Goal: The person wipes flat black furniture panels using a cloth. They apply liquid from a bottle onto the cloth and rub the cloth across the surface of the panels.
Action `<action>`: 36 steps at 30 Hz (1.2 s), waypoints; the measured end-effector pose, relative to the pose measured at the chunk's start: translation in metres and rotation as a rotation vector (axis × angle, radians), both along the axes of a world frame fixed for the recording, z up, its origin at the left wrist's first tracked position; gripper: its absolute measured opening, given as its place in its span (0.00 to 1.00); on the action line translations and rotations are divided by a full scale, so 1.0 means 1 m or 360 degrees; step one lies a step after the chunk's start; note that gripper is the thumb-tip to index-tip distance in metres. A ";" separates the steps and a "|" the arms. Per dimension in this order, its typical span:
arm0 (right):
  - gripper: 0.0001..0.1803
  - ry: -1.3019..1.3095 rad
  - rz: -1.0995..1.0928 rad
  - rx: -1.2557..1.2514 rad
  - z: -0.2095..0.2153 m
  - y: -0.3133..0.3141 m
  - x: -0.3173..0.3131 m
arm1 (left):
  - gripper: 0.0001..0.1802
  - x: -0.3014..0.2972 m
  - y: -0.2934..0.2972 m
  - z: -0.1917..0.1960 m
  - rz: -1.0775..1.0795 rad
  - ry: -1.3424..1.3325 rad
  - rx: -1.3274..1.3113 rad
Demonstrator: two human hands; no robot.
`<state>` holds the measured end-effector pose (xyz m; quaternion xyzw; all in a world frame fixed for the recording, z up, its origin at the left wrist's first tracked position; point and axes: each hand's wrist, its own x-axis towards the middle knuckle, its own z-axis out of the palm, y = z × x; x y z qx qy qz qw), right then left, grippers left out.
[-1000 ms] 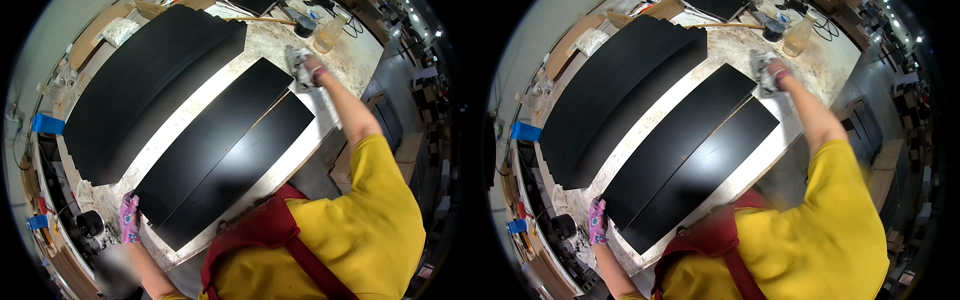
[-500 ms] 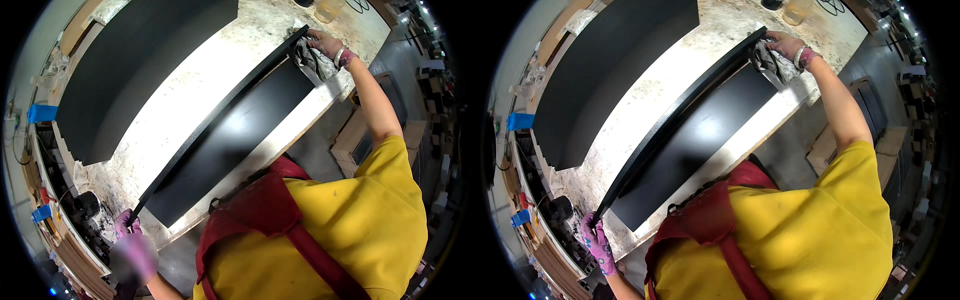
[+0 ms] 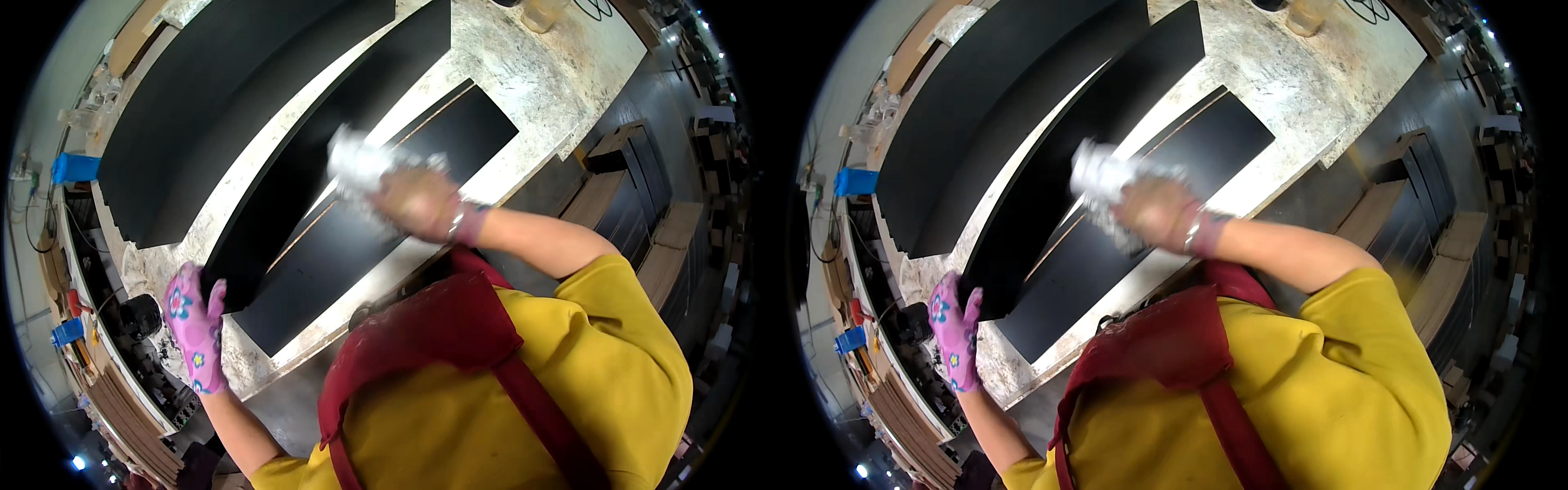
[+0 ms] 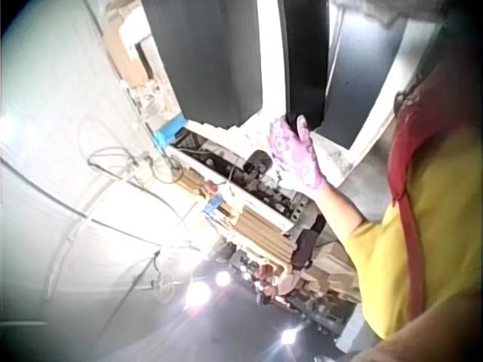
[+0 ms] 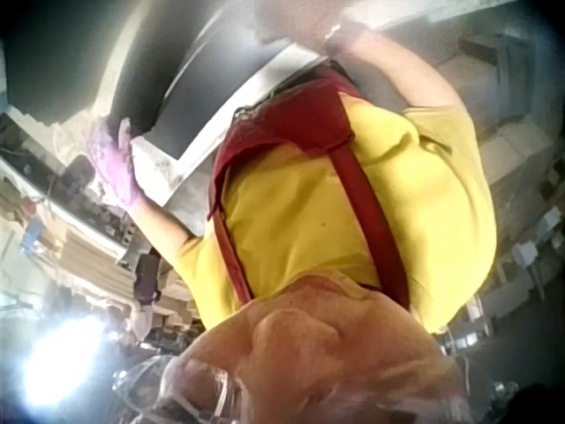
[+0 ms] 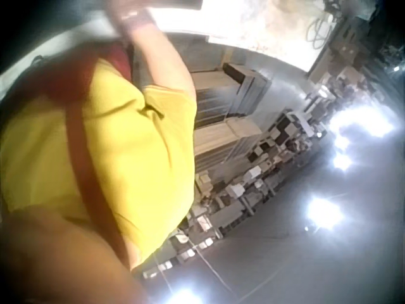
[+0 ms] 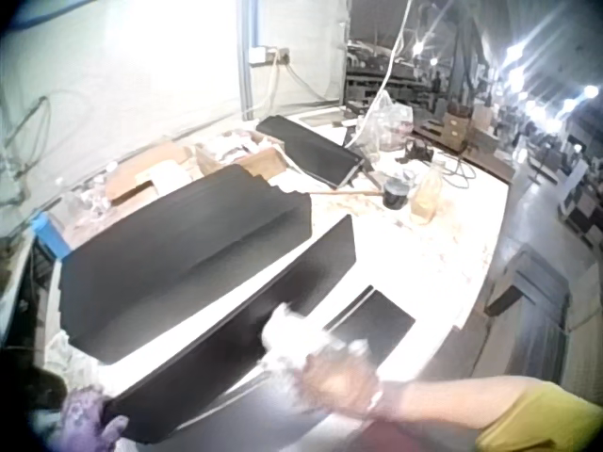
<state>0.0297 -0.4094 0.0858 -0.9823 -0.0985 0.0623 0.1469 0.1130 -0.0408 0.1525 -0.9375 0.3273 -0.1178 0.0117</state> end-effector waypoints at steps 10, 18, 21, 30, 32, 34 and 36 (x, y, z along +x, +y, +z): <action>0.04 -0.0591 0.0111 -0.0130 -0.017 -0.043 -0.014 | 0.14 -0.019 -0.049 -0.005 0.0242 0.0542 -0.0395; 0.07 -0.0198 -0.0712 -0.0471 -0.022 -0.168 -0.032 | 0.15 -0.030 -0.050 -0.011 0.0249 0.0413 -0.0226; 0.06 -0.0597 -0.0105 -0.0373 -0.014 -0.100 -0.049 | 0.16 -0.029 -0.041 -0.009 0.0209 0.0498 -0.0312; 0.05 -0.0332 -0.0258 -0.0574 -0.010 -0.122 -0.052 | 0.16 -0.030 -0.044 -0.006 0.0229 0.0558 -0.0305; 0.07 -0.0184 -0.0470 -0.0611 -0.009 -0.141 -0.046 | 0.16 -0.030 -0.042 -0.009 0.0254 0.0580 -0.0298; 0.08 -0.0312 -0.0374 -0.0605 -0.002 -0.145 -0.050 | 0.16 -0.030 -0.041 -0.009 0.0205 0.0521 -0.0286; 0.03 -0.0518 -0.0040 -0.0481 -0.011 -0.119 -0.056 | 0.16 -0.029 -0.044 -0.009 0.0206 0.0515 -0.0281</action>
